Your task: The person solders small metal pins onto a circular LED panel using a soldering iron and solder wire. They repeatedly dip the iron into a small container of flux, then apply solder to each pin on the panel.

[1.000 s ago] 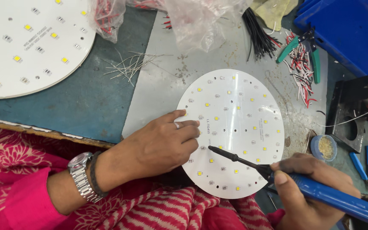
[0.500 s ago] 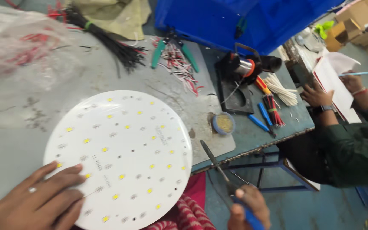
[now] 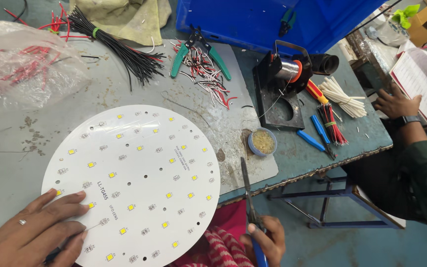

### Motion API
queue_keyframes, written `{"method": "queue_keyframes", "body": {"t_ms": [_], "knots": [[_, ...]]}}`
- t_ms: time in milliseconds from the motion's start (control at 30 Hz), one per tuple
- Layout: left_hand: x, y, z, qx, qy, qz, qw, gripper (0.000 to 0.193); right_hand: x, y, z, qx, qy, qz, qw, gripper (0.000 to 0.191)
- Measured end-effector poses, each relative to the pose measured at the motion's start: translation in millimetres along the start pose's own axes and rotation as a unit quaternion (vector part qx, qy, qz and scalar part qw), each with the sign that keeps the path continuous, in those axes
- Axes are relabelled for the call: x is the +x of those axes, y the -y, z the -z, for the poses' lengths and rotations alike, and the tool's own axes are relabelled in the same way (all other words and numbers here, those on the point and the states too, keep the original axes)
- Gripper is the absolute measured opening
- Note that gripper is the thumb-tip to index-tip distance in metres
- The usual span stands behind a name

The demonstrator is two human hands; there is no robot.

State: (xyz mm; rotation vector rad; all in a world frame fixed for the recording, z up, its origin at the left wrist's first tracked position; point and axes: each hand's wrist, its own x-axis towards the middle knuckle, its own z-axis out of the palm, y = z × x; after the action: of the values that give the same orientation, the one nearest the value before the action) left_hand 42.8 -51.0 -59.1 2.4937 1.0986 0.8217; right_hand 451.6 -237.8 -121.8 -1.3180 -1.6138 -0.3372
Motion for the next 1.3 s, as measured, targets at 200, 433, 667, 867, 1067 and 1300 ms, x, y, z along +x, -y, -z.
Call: {"method": "queue_keyframes", "body": {"t_ms": [200, 433, 667, 867, 1067, 1300], "knots": [[13, -13, 13, -0.003, -0.012, -0.058, 0.998, 0.011, -8, -16, 34, 0.124, 0.06, -0.157, 0.978, 0.041], [28, -48, 22, -0.052, -0.006, -0.089, 0.995, 0.014, 107, -77, 135, 0.126, 0.181, -0.709, 0.67, 0.05], [45, -65, 22, -0.05, -0.025, -0.103, 0.993, 0.012, 178, 38, 50, 0.048, 0.266, -0.165, 0.949, 0.021], [49, -72, 17, -0.016, -0.037, -0.111, 0.993, 0.01, 208, 81, -8, 0.169, 0.194, -0.183, 0.949, 0.021], [51, -75, 17, -0.003, -0.043, -0.12, 0.992, 0.012, 212, 87, -10, 0.143, 0.213, -0.175, 0.95, 0.021], [52, -77, 21, 0.006, -0.037, -0.122, 0.992, 0.012, 222, 96, -10, 0.087, 0.221, -0.201, 0.95, 0.021]]}}
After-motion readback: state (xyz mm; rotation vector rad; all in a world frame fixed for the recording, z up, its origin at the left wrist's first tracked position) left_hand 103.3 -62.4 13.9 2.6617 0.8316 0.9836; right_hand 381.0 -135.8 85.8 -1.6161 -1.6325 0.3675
